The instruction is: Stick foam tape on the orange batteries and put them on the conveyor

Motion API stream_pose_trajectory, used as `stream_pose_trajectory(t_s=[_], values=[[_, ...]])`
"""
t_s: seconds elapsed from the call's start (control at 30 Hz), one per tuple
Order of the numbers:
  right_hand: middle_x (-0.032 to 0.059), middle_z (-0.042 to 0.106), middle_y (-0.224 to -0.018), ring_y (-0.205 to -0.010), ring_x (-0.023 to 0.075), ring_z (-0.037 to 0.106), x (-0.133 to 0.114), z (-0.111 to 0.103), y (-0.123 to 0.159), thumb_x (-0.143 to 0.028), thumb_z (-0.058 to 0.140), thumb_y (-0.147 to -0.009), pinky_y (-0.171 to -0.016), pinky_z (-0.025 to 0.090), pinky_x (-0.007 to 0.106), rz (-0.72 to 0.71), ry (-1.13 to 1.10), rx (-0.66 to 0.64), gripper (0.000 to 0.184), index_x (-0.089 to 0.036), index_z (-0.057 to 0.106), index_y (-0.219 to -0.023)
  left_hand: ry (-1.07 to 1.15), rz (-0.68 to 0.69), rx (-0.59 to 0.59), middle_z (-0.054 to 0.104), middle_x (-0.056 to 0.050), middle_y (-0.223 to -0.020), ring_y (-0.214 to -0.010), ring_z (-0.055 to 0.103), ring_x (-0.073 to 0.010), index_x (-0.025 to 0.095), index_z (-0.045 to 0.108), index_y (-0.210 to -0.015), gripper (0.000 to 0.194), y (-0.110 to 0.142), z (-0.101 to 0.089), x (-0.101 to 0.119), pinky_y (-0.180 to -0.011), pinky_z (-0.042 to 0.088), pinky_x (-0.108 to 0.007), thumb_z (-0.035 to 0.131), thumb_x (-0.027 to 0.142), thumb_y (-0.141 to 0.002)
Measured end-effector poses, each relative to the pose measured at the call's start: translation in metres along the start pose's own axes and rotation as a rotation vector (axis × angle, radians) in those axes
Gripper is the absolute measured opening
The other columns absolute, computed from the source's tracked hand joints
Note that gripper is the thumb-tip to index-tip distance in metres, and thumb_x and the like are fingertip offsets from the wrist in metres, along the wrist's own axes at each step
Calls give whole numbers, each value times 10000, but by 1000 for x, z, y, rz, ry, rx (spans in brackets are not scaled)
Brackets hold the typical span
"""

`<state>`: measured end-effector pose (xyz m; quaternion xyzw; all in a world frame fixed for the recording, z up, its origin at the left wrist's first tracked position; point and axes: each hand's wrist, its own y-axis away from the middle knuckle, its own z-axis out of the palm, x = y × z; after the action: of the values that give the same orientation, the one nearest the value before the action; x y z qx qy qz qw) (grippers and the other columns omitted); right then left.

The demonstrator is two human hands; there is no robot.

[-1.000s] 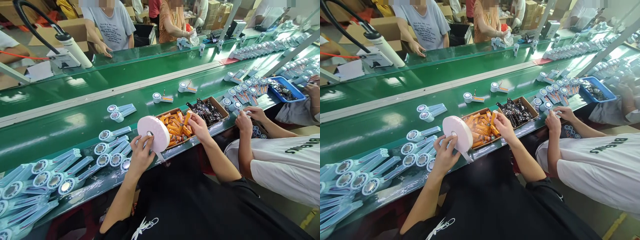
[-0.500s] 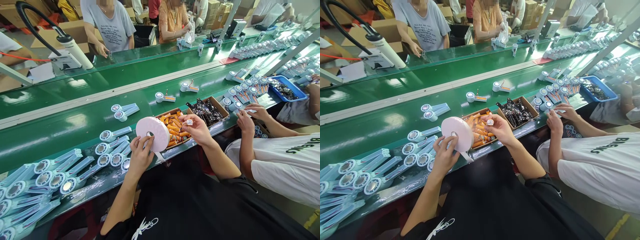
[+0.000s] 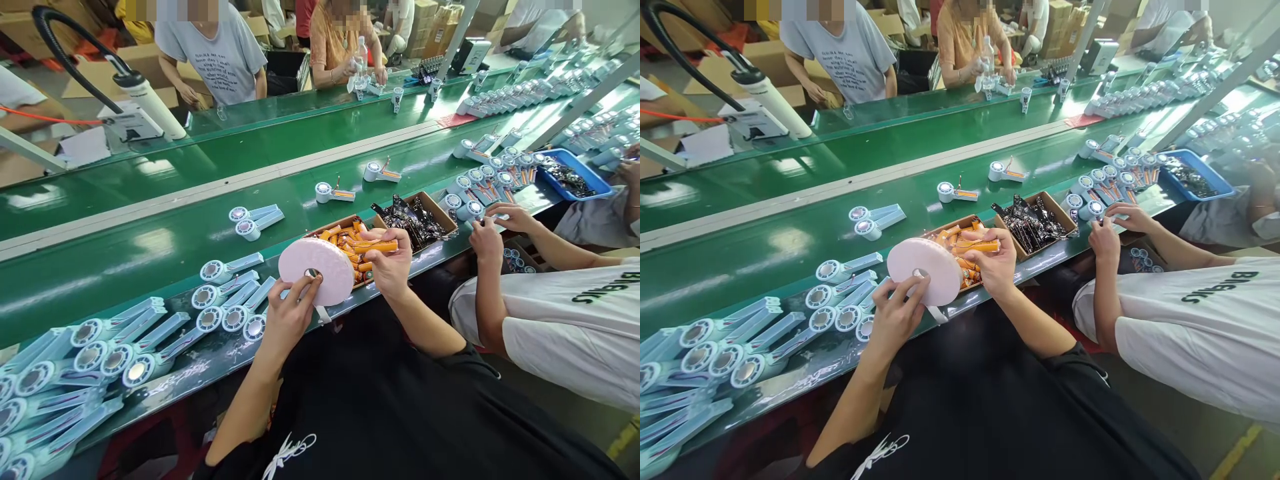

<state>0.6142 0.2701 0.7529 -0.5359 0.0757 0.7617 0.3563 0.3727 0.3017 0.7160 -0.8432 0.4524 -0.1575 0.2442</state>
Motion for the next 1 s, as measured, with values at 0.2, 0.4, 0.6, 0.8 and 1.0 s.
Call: stream_pose_trajectory(t_s=[0.2,0.4,0.6,0.8,1.0], values=[[20,788,-995,-955,217,763,9,-6,3,-488,972,-663,-896,643,407,19,55,-6,622,-270,410,-815,-39,-5,12,740,-77,-1259,-1076,484,-304,239,636,-1475,623,2,-3,0,-1139,396,-490,645,36,-885],[69,786,-952,-976,254,750,10,-9,12,-527,921,-722,-935,619,447,1,288,-41,627,-257,357,-671,-56,-14,4,735,-73,-1277,-1074,487,-306,268,621,-1494,645,6,-4,0,-1136,405,-513,619,53,-886],[70,753,-966,-964,225,726,11,-7,22,-534,866,-793,-940,606,411,1,306,-103,525,-249,436,-693,-66,-28,3,741,-62,-1273,-1060,449,-303,289,607,-1507,676,7,-1,1,-1147,398,-513,650,47,-877],[84,760,-1205,-953,187,741,-7,-31,10,-403,910,-771,-876,651,355,226,231,-423,501,-249,672,-1185,-59,-44,36,746,-58,-1262,-1043,450,-301,338,553,-1554,727,6,-11,-5,-1137,398,-520,656,56,-891],[30,811,-988,-880,214,790,-20,-39,-14,-307,952,-672,-876,681,385,457,303,-542,620,-199,735,-1243,-54,-12,6,755,-27,-1252,-1005,458,-285,384,508,-1580,780,-6,-23,-2,-1150,349,-523,658,33,-899]])
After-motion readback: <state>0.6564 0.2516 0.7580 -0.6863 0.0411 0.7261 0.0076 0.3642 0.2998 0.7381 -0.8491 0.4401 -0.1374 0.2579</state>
